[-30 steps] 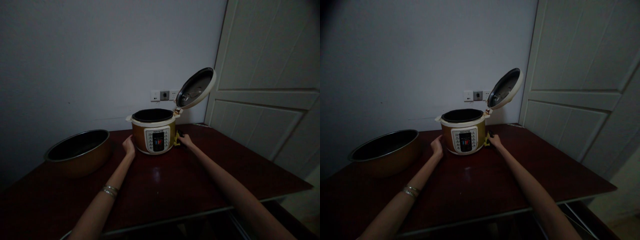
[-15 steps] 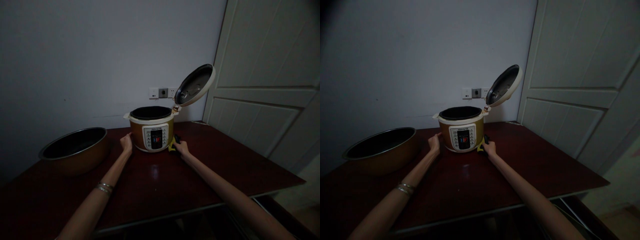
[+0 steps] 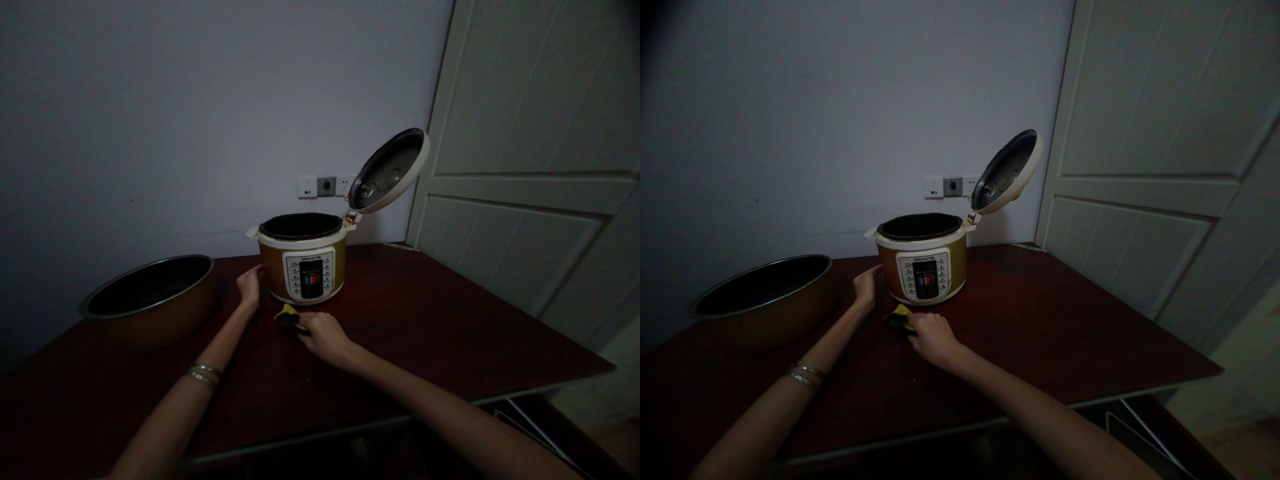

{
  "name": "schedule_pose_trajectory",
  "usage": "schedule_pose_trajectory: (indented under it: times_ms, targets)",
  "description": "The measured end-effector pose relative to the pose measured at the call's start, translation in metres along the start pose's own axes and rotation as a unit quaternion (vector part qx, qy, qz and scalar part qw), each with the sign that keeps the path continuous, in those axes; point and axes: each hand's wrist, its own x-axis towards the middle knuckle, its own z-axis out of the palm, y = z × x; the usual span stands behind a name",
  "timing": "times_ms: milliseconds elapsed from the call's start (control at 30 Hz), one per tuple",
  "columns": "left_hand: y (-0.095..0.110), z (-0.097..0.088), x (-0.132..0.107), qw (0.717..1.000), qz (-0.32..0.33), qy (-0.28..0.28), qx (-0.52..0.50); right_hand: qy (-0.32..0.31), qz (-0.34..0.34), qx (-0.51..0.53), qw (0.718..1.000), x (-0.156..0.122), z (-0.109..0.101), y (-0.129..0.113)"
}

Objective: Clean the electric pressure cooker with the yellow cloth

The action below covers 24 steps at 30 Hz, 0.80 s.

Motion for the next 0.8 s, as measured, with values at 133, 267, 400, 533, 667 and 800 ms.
schedule_pose_trajectory:
  times_ms: [133, 267, 400, 533, 667, 800]
  targets:
    - [0.014, -0.009, 0.013, 0.997, -0.052, -0.054, 0.015, -0.033, -0.193, -0.329, 0.924, 0.029, 0.021, -0.028]
    - [0.03, -0.02, 0.024, 0.993, -0.075, -0.072, 0.047, -0.038, -0.186, -0.386, 0.903, 0.081, 0.053, -0.041]
    - [0.039, -0.028, 0.028, 0.994, -0.058, -0.058, 0.066, -0.044, -0.173, -0.383, 0.906, 0.124, 0.077, -0.054]
    - [0.038, -0.032, 0.028, 0.996, -0.025, -0.044, 0.069, -0.054, -0.137, -0.386, 0.911, 0.139, 0.085, -0.063]
    - [0.033, -0.036, 0.028, 0.997, -0.008, -0.036, 0.067, -0.057, -0.148, -0.391, 0.907, 0.117, 0.078, -0.056]
    - [0.024, -0.036, 0.027, 0.997, -0.016, -0.036, 0.066, -0.056, -0.169, -0.408, 0.896, 0.071, 0.06, -0.031]
